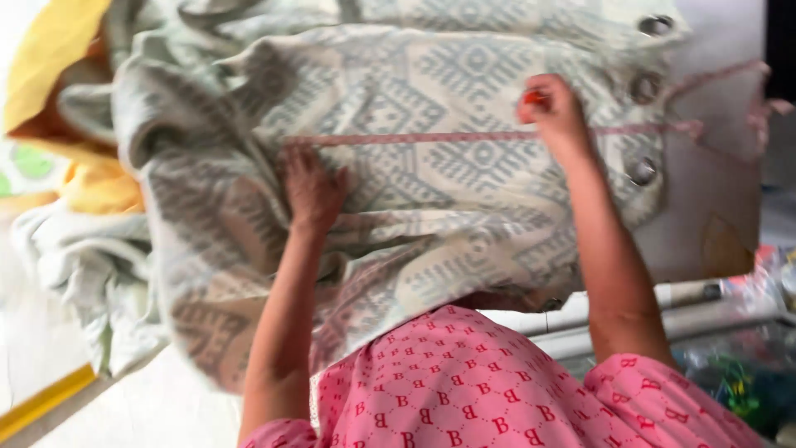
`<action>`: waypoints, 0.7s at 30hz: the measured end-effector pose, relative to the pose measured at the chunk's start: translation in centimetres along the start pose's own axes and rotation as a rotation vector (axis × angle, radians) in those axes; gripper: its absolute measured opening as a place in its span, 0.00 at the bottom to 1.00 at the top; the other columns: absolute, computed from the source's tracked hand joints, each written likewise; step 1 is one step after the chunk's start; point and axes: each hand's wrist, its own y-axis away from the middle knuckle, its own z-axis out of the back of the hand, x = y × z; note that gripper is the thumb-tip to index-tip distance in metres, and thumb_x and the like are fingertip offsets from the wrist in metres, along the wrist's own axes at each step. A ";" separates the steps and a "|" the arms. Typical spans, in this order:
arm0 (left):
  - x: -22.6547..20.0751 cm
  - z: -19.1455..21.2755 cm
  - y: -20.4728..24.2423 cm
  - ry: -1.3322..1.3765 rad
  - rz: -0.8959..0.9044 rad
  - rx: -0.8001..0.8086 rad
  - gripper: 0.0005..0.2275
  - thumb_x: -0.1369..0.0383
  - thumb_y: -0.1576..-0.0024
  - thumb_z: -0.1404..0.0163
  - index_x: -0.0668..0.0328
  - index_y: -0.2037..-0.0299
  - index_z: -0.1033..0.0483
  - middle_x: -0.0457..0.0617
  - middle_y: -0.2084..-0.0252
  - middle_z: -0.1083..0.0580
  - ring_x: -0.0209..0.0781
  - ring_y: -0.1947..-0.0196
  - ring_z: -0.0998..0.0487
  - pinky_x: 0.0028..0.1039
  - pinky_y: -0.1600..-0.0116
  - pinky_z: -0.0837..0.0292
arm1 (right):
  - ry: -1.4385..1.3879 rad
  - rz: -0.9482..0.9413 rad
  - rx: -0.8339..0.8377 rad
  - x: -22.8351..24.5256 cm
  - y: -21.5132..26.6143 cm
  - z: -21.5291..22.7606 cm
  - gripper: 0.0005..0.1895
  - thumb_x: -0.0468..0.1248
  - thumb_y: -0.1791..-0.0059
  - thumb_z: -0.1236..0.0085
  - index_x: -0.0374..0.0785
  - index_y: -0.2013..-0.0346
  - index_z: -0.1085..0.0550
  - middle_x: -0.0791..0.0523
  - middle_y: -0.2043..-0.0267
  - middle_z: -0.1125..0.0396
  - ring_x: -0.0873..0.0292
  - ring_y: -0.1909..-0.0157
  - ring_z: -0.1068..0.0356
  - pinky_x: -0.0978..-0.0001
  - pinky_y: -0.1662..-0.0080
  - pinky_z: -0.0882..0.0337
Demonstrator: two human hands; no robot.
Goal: The person measures a patterned curtain with metal grommets using a pink measuring tape. They repeatedly stretch the tape across the fabric, adjust the curtain's position, and smooth out the material on a white table.
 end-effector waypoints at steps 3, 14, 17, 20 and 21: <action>-0.5 0.1 -0.2 -0.002 -0.012 -0.167 0.38 0.46 0.46 0.45 0.79 0.38 0.31 0.78 0.36 0.35 0.77 0.33 0.37 0.63 0.33 0.43 | 0.002 -0.148 0.077 3.4 -1.0 -15.1 0.14 0.27 0.46 0.39 0.32 0.48 0.32 0.43 0.54 0.30 0.45 0.59 0.22 0.53 0.59 0.16; -1.2 -1.1 0.0 -0.094 0.088 0.088 0.38 0.48 0.36 0.60 0.67 0.23 0.56 0.69 0.21 0.56 0.70 0.21 0.61 0.61 0.23 0.61 | 0.533 0.314 0.259 4.5 -4.4 -40.6 0.04 0.32 0.55 0.44 0.42 0.66 0.28 0.56 0.77 0.32 0.53 0.73 0.32 0.59 0.67 0.36; -1.8 -0.1 -0.3 -0.237 0.094 0.146 0.38 0.47 0.35 0.64 0.70 0.23 0.57 0.72 0.22 0.57 0.71 0.22 0.61 0.61 0.24 0.58 | 0.592 0.267 0.281 3.7 -5.2 -41.6 0.03 0.32 0.54 0.42 0.40 0.66 0.27 0.51 0.73 0.29 0.50 0.71 0.28 0.56 0.69 0.35; -2.1 1.0 -0.4 -0.289 0.104 0.197 0.36 0.46 0.33 0.67 0.68 0.23 0.57 0.70 0.22 0.58 0.70 0.22 0.62 0.61 0.24 0.58 | 0.644 0.139 0.301 4.1 -5.5 -42.0 0.03 0.33 0.54 0.41 0.42 0.67 0.27 0.50 0.71 0.28 0.49 0.69 0.28 0.55 0.69 0.33; -2.2 1.3 -0.4 -0.288 0.102 0.211 0.36 0.46 0.33 0.69 0.67 0.22 0.57 0.68 0.21 0.57 0.69 0.22 0.61 0.62 0.23 0.61 | 0.663 0.085 0.312 4.4 -5.5 -42.0 0.02 0.33 0.55 0.41 0.42 0.68 0.26 0.51 0.67 0.27 0.50 0.66 0.26 0.56 0.67 0.30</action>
